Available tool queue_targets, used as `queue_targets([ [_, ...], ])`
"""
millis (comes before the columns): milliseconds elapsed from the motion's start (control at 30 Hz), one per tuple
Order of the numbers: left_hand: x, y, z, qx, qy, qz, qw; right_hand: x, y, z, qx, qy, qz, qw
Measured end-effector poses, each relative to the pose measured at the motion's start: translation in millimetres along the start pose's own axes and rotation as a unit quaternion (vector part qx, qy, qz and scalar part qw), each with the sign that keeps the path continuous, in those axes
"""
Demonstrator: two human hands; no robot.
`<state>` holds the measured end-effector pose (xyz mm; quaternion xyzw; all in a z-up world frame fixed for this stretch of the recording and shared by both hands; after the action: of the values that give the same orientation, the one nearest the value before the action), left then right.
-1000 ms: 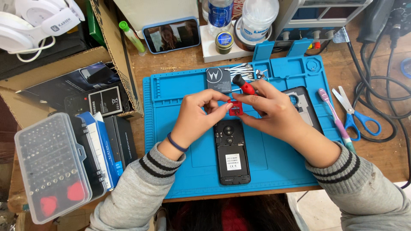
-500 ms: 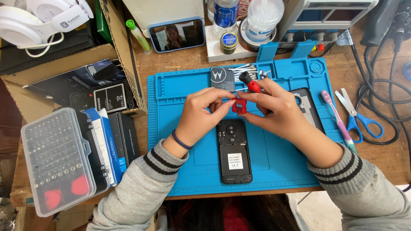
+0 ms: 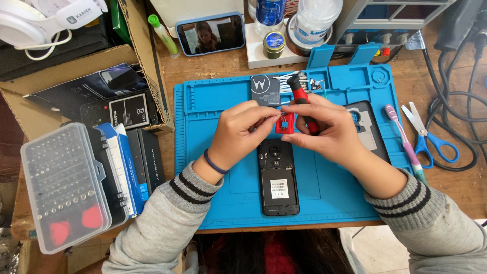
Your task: The person uses a screwdriver to remove screws from the back of a smartphone and places them into a red magnetic holder. The person repeats this process for several screws around the camera module area.
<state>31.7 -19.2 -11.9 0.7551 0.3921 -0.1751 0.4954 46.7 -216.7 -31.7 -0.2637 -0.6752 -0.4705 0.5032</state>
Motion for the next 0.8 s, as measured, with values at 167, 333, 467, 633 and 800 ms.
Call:
queue_targets([
  [167, 7.3, -3.7, 4.2, -0.023, 0.029, 0.018, 0.999, -2.1, 0.8, 3.1, -0.005, 0.025, 0.005, 1.000],
  [333, 22.3, -4.9, 6.2, -0.046, 0.010, -0.059, 0.997, 0.3, 8.8, 3.7, -0.021, -0.120, -0.003, 0.993],
  [467, 42.3, -13.6, 19.7, -0.057, -0.082, -0.116, 0.988, -9.6, 11.4, 12.8, -0.003, -0.186, 0.017, 0.982],
  [633, 30.8, -13.0, 20.8, -0.048, -0.070, -0.119, 0.989, -14.0, 13.8, 15.4, 0.023, -0.273, 0.042, 0.961],
  [800, 28.4, -15.8, 21.8, -0.052, -0.057, -0.111, 0.991, 3.7, 14.2, 9.7, 0.026, -0.326, 0.077, 0.942],
])
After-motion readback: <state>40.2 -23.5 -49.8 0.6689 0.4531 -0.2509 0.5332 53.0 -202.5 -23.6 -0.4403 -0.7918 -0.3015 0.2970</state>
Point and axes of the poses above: each hand's wrist, its own y-axis towards the middle knuckle, its own z-axis out of the palm, x = y × z, the point moved 2 cm from there along y, towards the middle knuckle, and after that the axes turned 11 degrees about y, right-handed, at the moved point
